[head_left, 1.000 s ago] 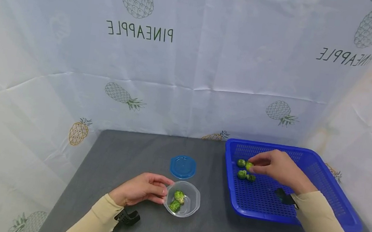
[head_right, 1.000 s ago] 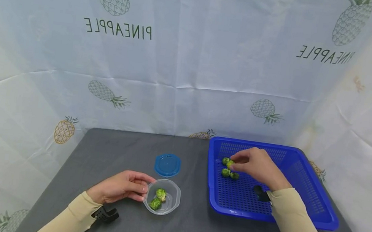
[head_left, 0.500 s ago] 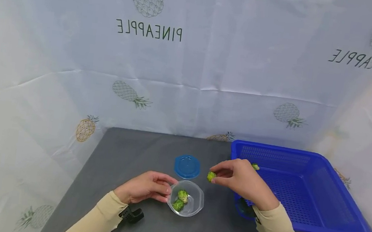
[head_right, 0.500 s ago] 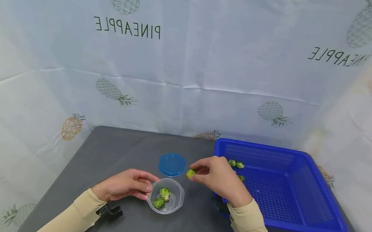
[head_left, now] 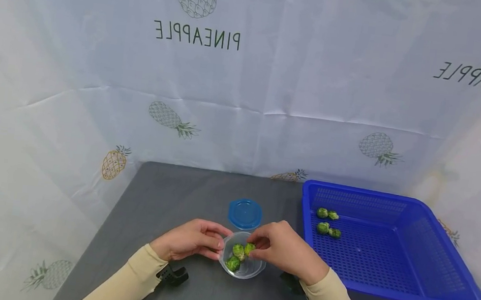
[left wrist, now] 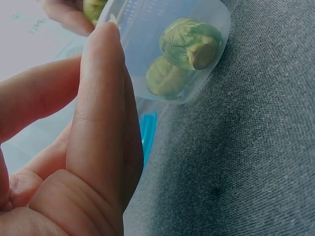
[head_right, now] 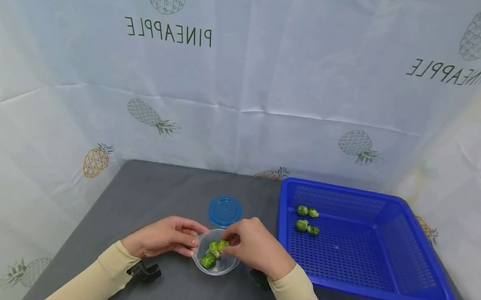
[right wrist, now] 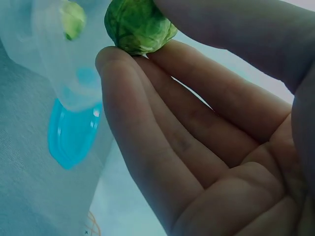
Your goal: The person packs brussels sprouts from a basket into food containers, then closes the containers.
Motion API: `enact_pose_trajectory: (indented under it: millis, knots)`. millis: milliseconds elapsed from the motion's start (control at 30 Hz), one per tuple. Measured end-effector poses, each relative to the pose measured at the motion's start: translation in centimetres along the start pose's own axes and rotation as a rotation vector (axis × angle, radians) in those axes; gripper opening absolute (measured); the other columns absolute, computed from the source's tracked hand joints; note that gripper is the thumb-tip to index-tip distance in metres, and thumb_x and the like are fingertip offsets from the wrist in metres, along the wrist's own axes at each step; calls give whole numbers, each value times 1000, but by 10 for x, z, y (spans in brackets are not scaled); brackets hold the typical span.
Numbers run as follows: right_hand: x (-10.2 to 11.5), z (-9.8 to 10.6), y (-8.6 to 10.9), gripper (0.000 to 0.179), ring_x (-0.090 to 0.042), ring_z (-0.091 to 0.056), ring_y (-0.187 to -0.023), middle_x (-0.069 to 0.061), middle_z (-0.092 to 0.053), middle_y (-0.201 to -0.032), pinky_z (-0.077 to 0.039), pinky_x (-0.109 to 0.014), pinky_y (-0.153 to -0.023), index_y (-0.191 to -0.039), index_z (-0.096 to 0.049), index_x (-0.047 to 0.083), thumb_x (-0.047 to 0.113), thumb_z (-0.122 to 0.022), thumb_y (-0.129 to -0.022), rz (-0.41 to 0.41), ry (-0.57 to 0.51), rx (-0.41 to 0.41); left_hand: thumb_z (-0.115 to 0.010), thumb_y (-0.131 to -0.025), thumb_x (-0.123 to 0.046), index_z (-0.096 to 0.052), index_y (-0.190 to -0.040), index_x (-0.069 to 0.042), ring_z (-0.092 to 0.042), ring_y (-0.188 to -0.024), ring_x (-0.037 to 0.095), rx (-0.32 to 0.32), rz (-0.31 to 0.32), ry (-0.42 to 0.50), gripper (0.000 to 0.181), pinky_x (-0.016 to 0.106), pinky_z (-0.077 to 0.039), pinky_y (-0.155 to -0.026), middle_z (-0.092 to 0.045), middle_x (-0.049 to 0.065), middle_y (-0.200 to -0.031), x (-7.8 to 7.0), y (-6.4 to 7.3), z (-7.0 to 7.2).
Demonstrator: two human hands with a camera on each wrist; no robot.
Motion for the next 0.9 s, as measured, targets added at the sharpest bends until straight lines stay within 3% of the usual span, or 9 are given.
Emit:
enact_pose_trajectory:
  millis: [167,500,900]
  knots:
    - [3,-15,-5,21,-4,-74,-86,-2,-82,-104,-63,-20,-76,-111,-85,8,12,-88,-91,16,63,35,-71,-105,-9,-57,-151,3,-76,-94,14,0,-3,-8,50,32,-69,-89,-74,5,-109,0,0,1]
    - [12,-29,-8,12,1,-60,-67,5,-76,-83,-56,-20,-63,-99,-85,8,6,-88,-87,17,149,81,-71,-104,-9,-58,-151,3,-76,-95,15,-3,-5,-16,51,32,-69,-89,-74,6,-109,0,0,0]
    - [15,-41,-8,10,2,-63,-68,6,-77,-82,-58,-20,-64,-95,-85,9,8,-89,-86,1,187,165,-72,-104,-9,-58,-150,4,-75,-94,15,5,-7,-17,50,32,-69,-89,-73,5,-107,1,0,-3]
Point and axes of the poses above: each hand's wrist, its own y-axis away from the middle knuckle, its own z-axis out of the back of the hand, x = y × z, the point moved 9 cm from there along -y, towards the middle knuckle
